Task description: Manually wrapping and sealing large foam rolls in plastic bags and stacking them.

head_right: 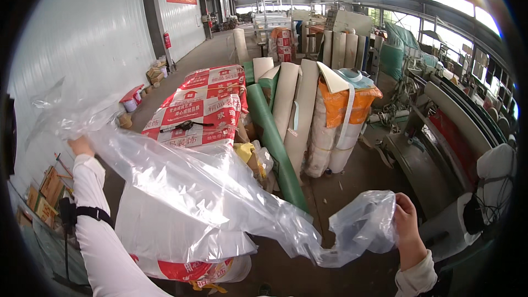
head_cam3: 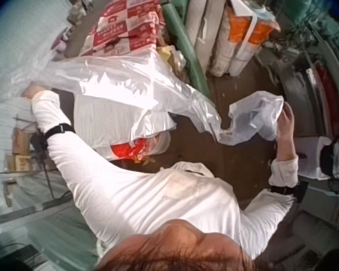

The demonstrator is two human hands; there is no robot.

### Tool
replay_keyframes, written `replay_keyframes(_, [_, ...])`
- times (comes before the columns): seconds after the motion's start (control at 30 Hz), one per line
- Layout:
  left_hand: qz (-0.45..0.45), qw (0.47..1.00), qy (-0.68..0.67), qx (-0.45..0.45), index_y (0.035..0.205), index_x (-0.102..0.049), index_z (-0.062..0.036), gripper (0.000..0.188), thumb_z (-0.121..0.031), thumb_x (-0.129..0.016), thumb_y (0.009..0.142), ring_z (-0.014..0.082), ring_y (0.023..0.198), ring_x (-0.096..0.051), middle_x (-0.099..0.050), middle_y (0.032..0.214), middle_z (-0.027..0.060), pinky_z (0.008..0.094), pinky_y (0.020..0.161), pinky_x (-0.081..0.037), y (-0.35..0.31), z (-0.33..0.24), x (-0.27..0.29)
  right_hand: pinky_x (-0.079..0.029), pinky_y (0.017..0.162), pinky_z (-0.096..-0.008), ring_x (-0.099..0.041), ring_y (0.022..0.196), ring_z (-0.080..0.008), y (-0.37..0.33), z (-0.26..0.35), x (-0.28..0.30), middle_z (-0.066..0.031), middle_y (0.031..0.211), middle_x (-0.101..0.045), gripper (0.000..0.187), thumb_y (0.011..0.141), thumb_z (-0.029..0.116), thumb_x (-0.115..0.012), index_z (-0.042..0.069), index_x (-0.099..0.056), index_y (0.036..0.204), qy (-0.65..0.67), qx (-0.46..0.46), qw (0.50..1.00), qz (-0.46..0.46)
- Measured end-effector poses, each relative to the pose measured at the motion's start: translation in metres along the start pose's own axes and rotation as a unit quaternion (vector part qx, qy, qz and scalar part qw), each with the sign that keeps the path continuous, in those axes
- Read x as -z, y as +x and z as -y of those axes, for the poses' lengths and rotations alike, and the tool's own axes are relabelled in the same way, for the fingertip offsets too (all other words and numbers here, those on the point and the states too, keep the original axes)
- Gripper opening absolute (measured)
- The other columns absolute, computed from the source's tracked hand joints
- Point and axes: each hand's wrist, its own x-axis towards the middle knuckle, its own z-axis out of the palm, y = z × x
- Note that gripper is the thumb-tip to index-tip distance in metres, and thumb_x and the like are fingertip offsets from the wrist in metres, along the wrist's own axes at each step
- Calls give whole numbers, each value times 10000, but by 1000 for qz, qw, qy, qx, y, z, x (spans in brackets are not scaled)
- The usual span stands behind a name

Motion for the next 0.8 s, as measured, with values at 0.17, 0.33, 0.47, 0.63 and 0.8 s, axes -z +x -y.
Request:
replay_keyframes(0.17, [-62, 958, -46, 276, 1298, -313, -10, 790, -483, -610, 738, 394, 1205, -318, -324, 1325, 218, 407, 1010, -268, -49, -44, -37, -411, 676, -199, -509, 756, -65, 12, 8, -91, 0, 828, -553, 122, 804, 0, -523, -7, -532, 926, -72, -39, 992, 96])
replay_keyframes(0.33, [250, 867, -394, -173, 1345, -284, -148, 761, -403, -643, 725, 324, 1312, -136, -216, 1413, 123, 553, 1011, -88, -106, -249, 43, -406, 691, -198, -501, 762, -62, 46, 3, -165, -2, 838, -549, 147, 800, 11, -548, -21, -526, 943, -95, -82, 981, 145])
replay_keyframes(0.47, [304, 838, -315, -327, 1322, -329, -195, 706, -430, -621, 724, 301, 1310, -149, -237, 1405, 107, 612, 985, -56, -138, -311, 64, -408, 636, -220, -472, 702, -63, 36, -1, -206, 11, 757, -535, 130, 790, 64, -596, -6, -545, 886, -320, 45, 904, 281])
replay_keyframes(0.63, [410, 821, -265, -297, 993, -592, -202, 287, -363, -589, 756, 199, 1139, -425, -508, 1164, 1, 645, 961, -125, -141, -274, 19, -417, 622, -219, -486, 696, -68, 55, -10, -132, 10, 745, -529, 88, 781, -7, -552, 8, -552, 868, -200, 27, 968, 149])
replay_keyframes(0.8, [376, 892, -158, -193, 833, -633, -156, 121, -237, -598, 750, 178, 932, -563, -595, 983, -30, 636, 955, -164, -127, -205, -17, -490, 658, -314, -582, 766, -186, 67, 14, 187, -91, 890, -585, 221, 828, 149, -483, 4, -548, 982, 130, 137, 964, -189])
